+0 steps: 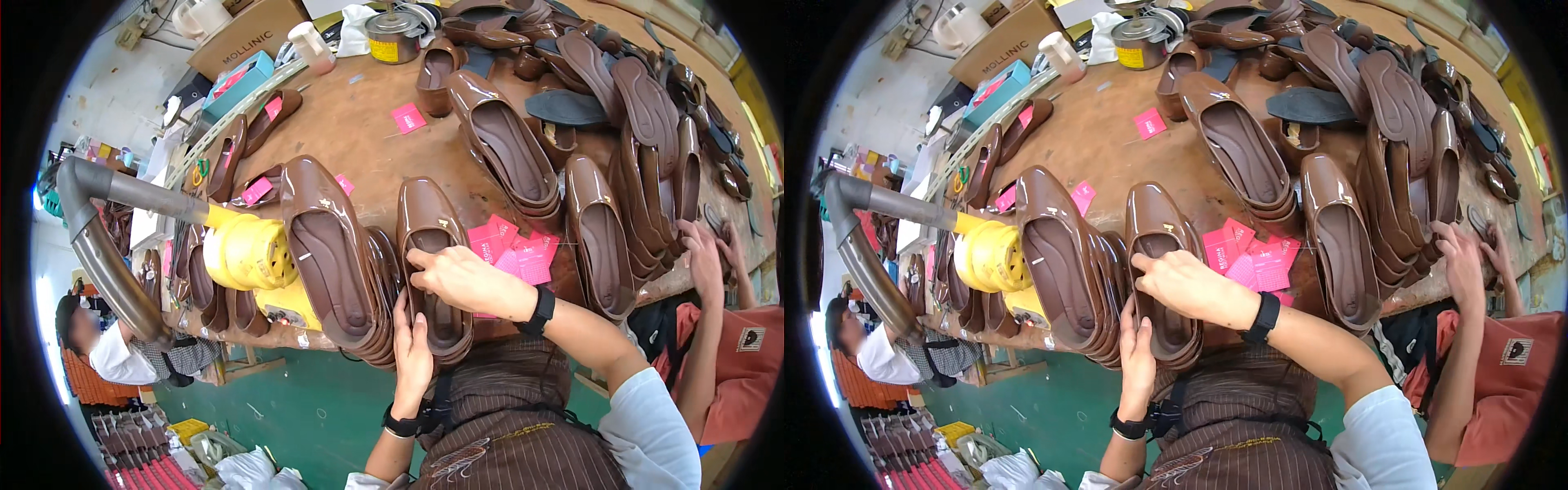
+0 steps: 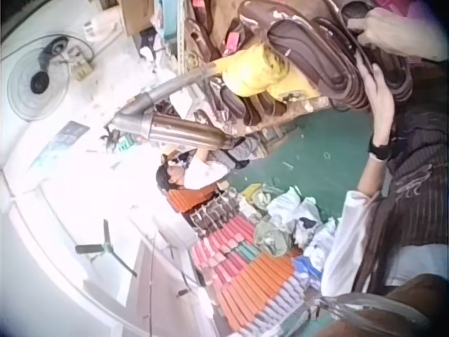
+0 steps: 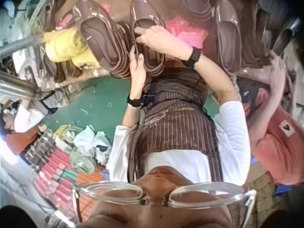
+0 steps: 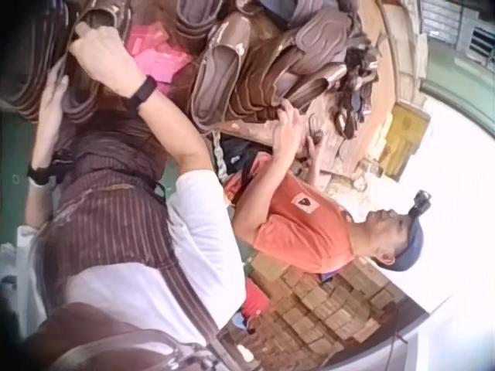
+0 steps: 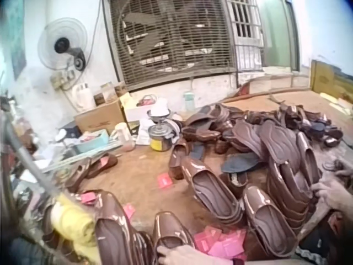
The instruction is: The person attaches pink tags to the insoles of brown patent leather shoes using a small metal fastener. They pick up a shoe, insert the fastener through the tag and the shoe's insole, and secure it. The person repeats this process for multiple shoes, stacking the finished ones on the table.
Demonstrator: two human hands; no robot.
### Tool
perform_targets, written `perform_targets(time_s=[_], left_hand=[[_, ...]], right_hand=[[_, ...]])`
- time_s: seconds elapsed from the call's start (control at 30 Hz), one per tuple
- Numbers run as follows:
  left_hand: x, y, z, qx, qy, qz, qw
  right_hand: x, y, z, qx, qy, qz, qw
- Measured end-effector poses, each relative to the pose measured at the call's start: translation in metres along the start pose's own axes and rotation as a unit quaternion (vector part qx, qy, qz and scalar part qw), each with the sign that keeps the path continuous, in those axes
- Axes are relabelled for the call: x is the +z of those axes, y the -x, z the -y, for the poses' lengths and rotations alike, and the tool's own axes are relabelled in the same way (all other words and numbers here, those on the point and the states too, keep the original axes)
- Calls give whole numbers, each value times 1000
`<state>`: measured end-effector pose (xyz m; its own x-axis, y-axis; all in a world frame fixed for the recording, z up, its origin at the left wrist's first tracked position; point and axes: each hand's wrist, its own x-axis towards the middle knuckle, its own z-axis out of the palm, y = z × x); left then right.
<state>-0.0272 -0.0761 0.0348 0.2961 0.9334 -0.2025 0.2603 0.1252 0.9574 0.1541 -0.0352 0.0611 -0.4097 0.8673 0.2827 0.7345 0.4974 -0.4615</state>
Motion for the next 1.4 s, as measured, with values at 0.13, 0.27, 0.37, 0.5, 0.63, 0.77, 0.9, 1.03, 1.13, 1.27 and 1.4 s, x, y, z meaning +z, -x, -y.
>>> perform_targets(time_s=[0.13, 0.27, 0.37, 0.5, 0.63, 0.77, 0.9, 1.03, 1.13, 1.27, 1.4], left_hand=[[-1, -1, -4, -2, -39, 6, 999], [7, 10, -22, 43, -76, -32, 996], [28, 27, -39, 321, -283, -102, 898], [61, 34, -45, 287, -381, 192, 858], [105, 2, -1, 269, -644, 105, 709], [113, -8, 3, 266, -628, 101, 724], [111, -15, -12, 214, -554, 147, 791], [112, -20, -24, 218, -551, 151, 791], [108, -22, -36, 178, -438, 168, 865], [96, -22, -76, 211, -225, 64, 949], [69, -17, -98, 12, 113, 90, 989]], right_hand=[[0, -6, -11, -5, -46, 25, 999], [-14, -6, -20, 13, -100, -31, 994], [-40, -2, -15, 55, -147, -183, 971], [-86, 28, 6, 214, -272, -362, 866], [-108, 71, 29, 310, -373, -372, 791], [-100, 111, 33, 362, -369, -328, 791], [-81, 133, 24, 392, -343, -285, 804], [-82, 135, 26, 417, -334, -268, 802], [-83, 136, 28, 422, -345, -297, 784], [-79, 135, 33, 421, -295, -299, 804], [-76, 120, 50, 375, -246, -283, 848]])
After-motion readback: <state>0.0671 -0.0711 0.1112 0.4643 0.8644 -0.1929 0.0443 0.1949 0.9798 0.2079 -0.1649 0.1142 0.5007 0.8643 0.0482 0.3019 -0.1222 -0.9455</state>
